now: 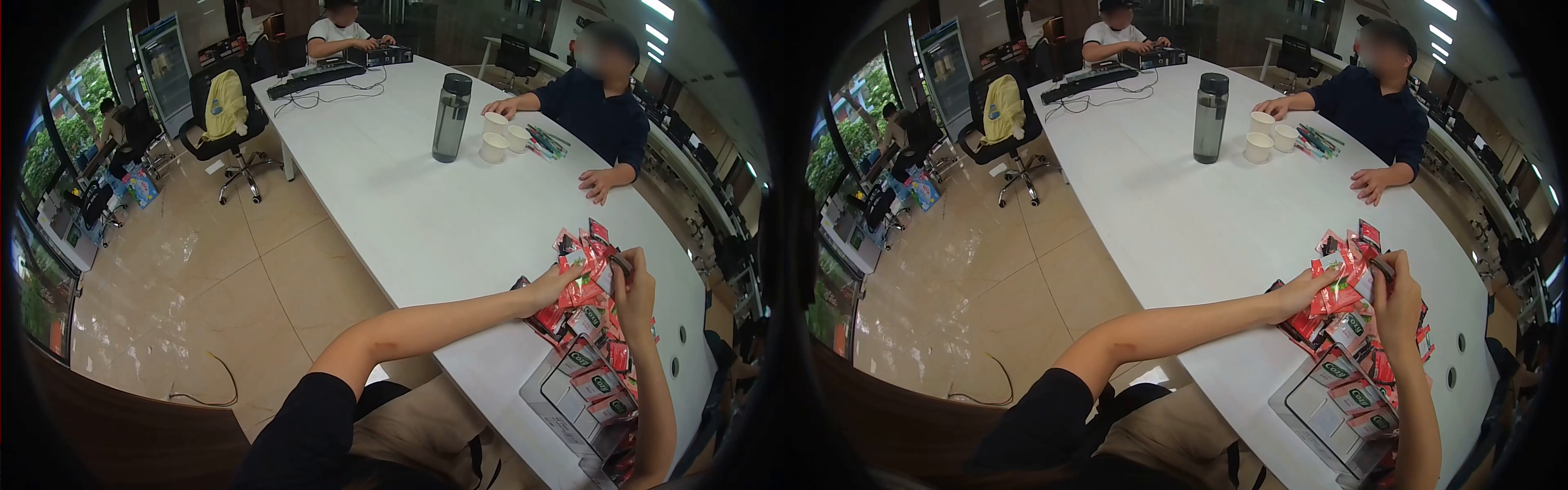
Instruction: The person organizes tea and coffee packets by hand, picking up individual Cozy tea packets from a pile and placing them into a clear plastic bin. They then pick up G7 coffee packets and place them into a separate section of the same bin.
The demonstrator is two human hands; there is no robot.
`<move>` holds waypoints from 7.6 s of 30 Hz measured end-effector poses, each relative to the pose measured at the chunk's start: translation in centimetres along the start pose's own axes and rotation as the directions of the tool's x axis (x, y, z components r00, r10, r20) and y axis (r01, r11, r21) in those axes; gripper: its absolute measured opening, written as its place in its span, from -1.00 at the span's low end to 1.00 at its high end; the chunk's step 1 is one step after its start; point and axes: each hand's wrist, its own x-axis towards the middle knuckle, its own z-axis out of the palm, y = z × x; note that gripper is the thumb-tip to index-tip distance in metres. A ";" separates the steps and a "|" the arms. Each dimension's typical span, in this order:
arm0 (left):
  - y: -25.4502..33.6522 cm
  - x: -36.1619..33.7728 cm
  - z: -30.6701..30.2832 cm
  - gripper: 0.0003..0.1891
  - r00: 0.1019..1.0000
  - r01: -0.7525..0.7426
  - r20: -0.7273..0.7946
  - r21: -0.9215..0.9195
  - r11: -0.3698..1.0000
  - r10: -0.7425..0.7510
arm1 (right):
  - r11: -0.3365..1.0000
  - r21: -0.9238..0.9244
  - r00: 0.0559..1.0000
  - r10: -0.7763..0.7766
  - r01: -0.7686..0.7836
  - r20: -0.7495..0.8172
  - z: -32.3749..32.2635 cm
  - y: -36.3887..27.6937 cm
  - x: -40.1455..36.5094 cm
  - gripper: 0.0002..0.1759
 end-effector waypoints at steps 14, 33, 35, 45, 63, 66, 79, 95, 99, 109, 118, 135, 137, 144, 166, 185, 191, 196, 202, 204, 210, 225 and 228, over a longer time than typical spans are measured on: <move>-0.6 0.3 -1.1 -0.70 0.982 -0.101 -0.130 0.251 0.963 0.137 | 0.999 0.050 0.999 -0.018 0.020 -0.042 -4.2 -5.8 -3.2 -0.56; -1.7 1.2 -2.0 -0.65 0.916 -0.178 -0.291 0.320 0.931 0.275 | 0.635 -0.432 0.764 -0.585 0.640 0.272 -6.9 -12.3 -9.3 -0.68; -1.7 1.1 -1.9 -0.66 0.921 -0.182 -0.287 0.281 0.942 0.264 | 0.666 -0.415 0.783 -0.560 0.620 0.270 -7.9 -12.5 -9.0 -0.65; -1.9 1.3 -2.1 -0.70 0.926 -0.209 -0.278 0.190 0.959 0.257 | 0.985 0.019 0.977 0.170 -0.169 -0.125 -9.4 -8.7 -10.4 -0.70; 0.1 0.1 -0.8 -0.68 0.943 -0.009 -0.321 0.239 0.971 0.088 | 0.923 -0.257 0.892 -0.161 0.288 0.422 -5.2 -6.2 -11.7 -0.75; -0.1 0.3 -1.1 -0.68 0.941 -0.014 -0.324 0.247 0.969 0.096 | 0.930 -0.250 0.901 -0.153 0.270 0.405 -5.2 -6.1 -11.6 -0.74; -0.1 0.4 -1.2 -0.70 0.948 -0.028 -0.299 0.255 0.967 0.107 | 0.987 -0.141 0.834 0.141 -0.076 0.533 -4.2 -7.7 -13.8 -0.78; 6.5 -9.3 5.7 -0.71 0.749 -0.576 0.212 0.676 0.459 0.628 | 0.974 0.199 0.988 0.129 -0.109 -0.090 -6.9 -10.5 -13.0 -0.71; 5.6 -14.2 8.3 -0.59 0.740 -0.645 0.428 0.671 0.367 0.518 | 0.971 0.238 0.999 0.022 -0.027 0.024 -7.3 -10.9 -13.9 -0.69; 0.4 -15.3 9.7 -0.54 0.573 -0.707 0.468 0.698 0.116 0.673 | 0.725 0.645 0.967 0.128 -0.242 0.219 -8.4 -10.4 -16.7 -0.79; -1.8 -15.7 10.2 -0.62 0.631 -0.666 0.484 0.739 0.103 0.606 | 0.293 0.698 0.737 0.455 -0.654 0.500 -8.9 -10.8 -17.7 -0.86; -2.6 -15.7 4.7 -0.60 0.873 -0.271 -0.308 0.335 0.902 0.377 | 0.953 -0.202 0.966 0.246 -0.226 0.080 -10.7 -8.7 -14.4 -0.68; -2.7 -15.4 4.4 -0.56 0.893 -0.268 -0.310 0.216 0.939 0.326 | 0.931 -0.285 0.946 0.279 -0.226 0.162 -10.4 -9.3 -13.8 -0.63; -3.6 -15.1 3.6 -0.49 0.931 -0.243 -0.243 0.148 0.959 0.273 | 0.849 -0.519 0.850 0.198 0.099 0.487 -8.8 -8.3 -14.4 -0.61; -3.4 -15.2 3.6 -0.45 0.952 -0.209 -0.213 0.085 0.974 0.222 | 0.898 -0.440 0.956 0.133 -0.005 0.260 -6.8 -5.2 -15.6 -0.36; -3.5 -15.3 3.5 -0.47 0.955 -0.204 -0.197 0.109 0.973 0.223 | 0.831 -0.555 0.987 0.048 0.045 0.153 -6.9 -4.6 -15.9 -0.65; -3.7 -15.1 3.5 -0.49 0.952 -0.224 -0.193 0.100 0.970 0.239 | 0.813 -0.582 0.994 0.035 0.029 0.099 -6.7 -5.0 -15.7 -0.64; -3.4 -15.2 3.5 -0.53 0.956 -0.195 -0.193 0.142 0.971 0.220 | 0.915 -0.399 0.977 0.140 -0.066 0.160 -7.3 -6.7 -16.0 -0.74; -3.0 -15.5 3.6 -0.52 0.952 -0.195 -0.210 0.149 0.969 0.224 | 0.925 -0.307 0.818 0.350 -0.224 0.456 -7.6 -7.3 -17.2 -0.65; -2.7 -15.5 3.7 -0.55 0.952 -0.135 -0.249 0.178 0.975 0.177 | 0.921 -0.312 0.815 0.360 -0.233 0.454 -7.8 -7.4 -17.0 -0.59; -2.2 -15.1 5.0 -0.64 0.915 -0.172 -0.315 0.264 0.949 0.253 | 0.914 -0.348 0.779 0.369 -0.207 0.506 -8.1 -6.7 -17.2 -0.51; -2.1 -15.4 4.6 -0.70 0.922 -0.160 -0.311 0.241 0.957 0.232 | 0.921 -0.304 0.793 0.368 -0.242 0.485 -8.2 -6.4 -16.0 -0.53; -2.2 -15.4 4.5 -0.70 0.925 -0.154 -0.304 0.250 0.956 0.228 | 0.930 -0.269 0.803 0.355 -0.250 0.478 -8.1 -6.3 -15.8 -0.53</move>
